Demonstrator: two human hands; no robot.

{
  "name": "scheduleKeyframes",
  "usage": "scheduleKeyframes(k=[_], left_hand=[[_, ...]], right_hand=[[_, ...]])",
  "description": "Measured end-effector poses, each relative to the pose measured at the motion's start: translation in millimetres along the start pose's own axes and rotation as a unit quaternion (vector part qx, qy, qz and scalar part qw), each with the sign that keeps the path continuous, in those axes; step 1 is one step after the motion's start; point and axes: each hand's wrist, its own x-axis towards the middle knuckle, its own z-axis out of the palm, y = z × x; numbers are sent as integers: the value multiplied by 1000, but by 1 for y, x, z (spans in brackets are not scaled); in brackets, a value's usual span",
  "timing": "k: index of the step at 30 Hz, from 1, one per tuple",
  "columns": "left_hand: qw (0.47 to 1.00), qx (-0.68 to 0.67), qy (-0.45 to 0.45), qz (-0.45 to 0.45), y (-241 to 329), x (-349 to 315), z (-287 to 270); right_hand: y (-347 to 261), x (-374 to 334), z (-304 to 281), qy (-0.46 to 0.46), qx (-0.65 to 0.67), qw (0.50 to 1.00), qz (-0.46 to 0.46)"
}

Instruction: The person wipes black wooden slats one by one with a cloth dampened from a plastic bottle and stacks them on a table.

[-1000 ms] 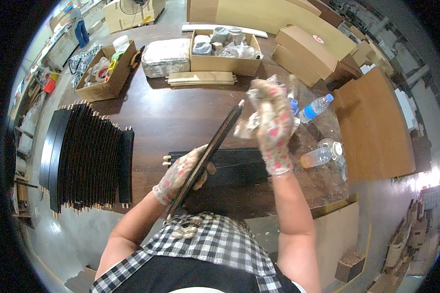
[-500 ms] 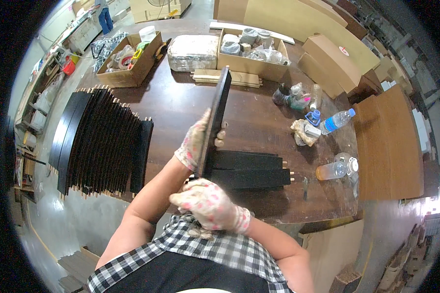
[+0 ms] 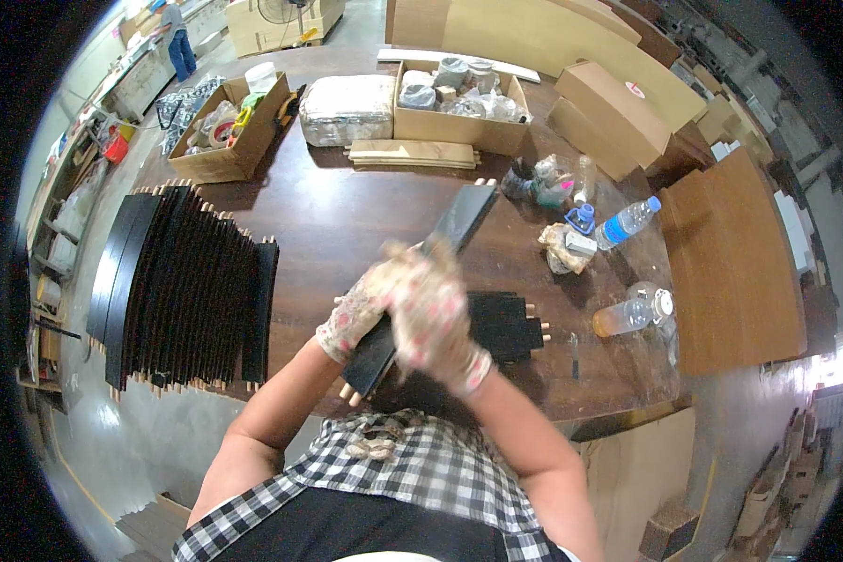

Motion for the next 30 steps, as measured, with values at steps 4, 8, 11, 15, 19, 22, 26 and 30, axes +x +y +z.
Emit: scheduleKeyframes(k=[4,8,11,15,19,22,26,30], left_hand=[[945,-113,-20,-306,81,9,8],[976,37,28,-212,85,-27,-19],[947,268,139,-107,90,-55,-65],[606,753,110,-234,95,-99,-104],[467,847,49,-251,66,-117,-123],[477,822,-8,-311,36,-134,-112],[543,801,44,-248,17,-151,-129],[605,776,79,-160,26,-146,-145]], right_hand=[[81,19,-14,124,156,976,93],[98,16,-42,203,190,944,180],[76,-6,-51,245,285,899,224],[64,-42,-54,218,259,895,289],[51,-49,-56,190,253,897,307],[44,-51,-57,166,223,910,307],[38,-60,-66,197,230,894,329],[46,-81,-91,200,253,851,415]])
